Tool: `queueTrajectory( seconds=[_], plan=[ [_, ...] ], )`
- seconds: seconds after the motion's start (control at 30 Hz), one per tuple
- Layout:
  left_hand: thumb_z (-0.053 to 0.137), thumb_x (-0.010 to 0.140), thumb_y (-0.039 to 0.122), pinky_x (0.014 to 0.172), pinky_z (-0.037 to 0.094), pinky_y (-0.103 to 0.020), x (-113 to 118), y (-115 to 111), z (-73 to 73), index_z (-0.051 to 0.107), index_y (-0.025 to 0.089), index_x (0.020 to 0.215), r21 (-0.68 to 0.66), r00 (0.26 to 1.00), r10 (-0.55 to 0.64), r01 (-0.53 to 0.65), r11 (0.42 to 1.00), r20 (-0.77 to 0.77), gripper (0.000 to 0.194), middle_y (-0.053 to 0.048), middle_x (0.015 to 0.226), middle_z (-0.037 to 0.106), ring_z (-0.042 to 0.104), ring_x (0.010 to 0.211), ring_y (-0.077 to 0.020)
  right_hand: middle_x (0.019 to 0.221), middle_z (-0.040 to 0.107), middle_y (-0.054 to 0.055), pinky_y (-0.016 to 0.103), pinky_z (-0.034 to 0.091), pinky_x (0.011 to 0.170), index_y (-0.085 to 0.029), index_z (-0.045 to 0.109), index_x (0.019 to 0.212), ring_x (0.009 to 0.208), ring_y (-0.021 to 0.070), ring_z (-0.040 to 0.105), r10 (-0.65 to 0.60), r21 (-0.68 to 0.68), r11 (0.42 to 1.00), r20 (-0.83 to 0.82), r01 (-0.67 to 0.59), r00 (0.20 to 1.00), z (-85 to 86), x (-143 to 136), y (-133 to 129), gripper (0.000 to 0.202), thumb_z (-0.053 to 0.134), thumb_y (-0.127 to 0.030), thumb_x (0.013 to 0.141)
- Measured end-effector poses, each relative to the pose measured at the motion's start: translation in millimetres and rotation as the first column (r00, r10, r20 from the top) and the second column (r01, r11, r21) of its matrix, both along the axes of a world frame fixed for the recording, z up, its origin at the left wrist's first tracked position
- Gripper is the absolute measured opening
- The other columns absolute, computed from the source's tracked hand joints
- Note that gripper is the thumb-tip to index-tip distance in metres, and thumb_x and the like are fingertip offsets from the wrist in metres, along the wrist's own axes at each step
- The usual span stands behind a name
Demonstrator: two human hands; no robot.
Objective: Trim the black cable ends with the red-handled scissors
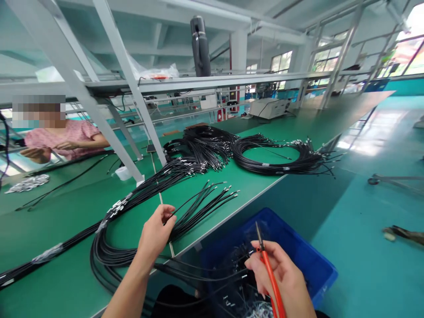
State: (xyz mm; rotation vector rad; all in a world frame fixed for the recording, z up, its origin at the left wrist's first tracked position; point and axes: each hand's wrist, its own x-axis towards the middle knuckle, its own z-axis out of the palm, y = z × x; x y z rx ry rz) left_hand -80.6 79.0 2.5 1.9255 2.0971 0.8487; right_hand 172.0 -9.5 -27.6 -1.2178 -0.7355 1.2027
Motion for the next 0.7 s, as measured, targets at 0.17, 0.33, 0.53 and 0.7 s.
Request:
queueTrajectory(
  seconds=[0.17, 0.33, 0.53, 0.7],
  plan=[
    [0.056, 0.077, 0.019, 0.065, 0.041, -0.027, 60, -24, 30.2, 0.060, 0.027, 0.098, 0.067, 0.926, -0.372, 0.368, 0.927, 0.060, 0.023, -0.001, 0.080, 0.067, 0.061, 0.075, -0.0205, 0.053, 0.054, -0.007, 0.023, 0.036, 0.041, -0.024, 0.050, 0.095, 0.040, 0.0100, 0.047, -0.014, -0.009, 1.000, -0.129, 0.013, 0.992, -3.5, 0, -1, 0.041, 0.077, -0.032, 0.065],
    [0.052, 0.082, 0.017, 0.063, 0.039, -0.026, 111, -53, 24.4, 0.067, 0.025, 0.087, 0.076, 0.727, -0.682, 0.678, 0.731, 0.080, 0.018, -0.004, 0.082, 0.064, 0.058, 0.073, -0.0192, 0.046, 0.052, -0.008, 0.021, 0.034, 0.040, -0.022, 0.048, 0.100, 0.039, 0.0100, 0.047, -0.029, -0.048, 0.999, -0.171, 0.021, 0.985, -20.4, -1, -1, 0.042, 0.074, -0.034, 0.068],
    [0.060, 0.078, 0.022, 0.057, 0.037, -0.022, 108, -59, -7.4, 0.066, 0.021, 0.081, 0.000, 0.641, -0.453, 0.577, 0.817, 0.620, 0.007, 0.001, 0.068, 0.054, 0.049, 0.060, -0.0133, 0.068, 0.062, -0.003, 0.024, 0.043, 0.046, -0.022, 0.052, 0.093, 0.047, 0.0112, 0.054, -0.161, 0.058, 0.981, -0.272, 0.183, 0.949, -1.6, -11, -4, 0.044, 0.079, -0.028, 0.059],
    [0.065, 0.075, 0.032, 0.052, 0.033, -0.021, 105, -62, -16.3, 0.067, 0.018, 0.078, -0.076, 0.568, -0.355, 0.598, 0.798, 0.743, 0.014, 0.002, 0.062, 0.052, 0.042, 0.055, -0.0113, 0.075, 0.064, -0.001, 0.026, 0.045, 0.057, -0.021, 0.052, 0.097, 0.059, 0.0129, 0.058, -0.201, 0.052, 0.971, -0.348, 0.233, 0.916, 14.1, -18, -4, 0.039, 0.075, -0.022, 0.065]
  ],
)
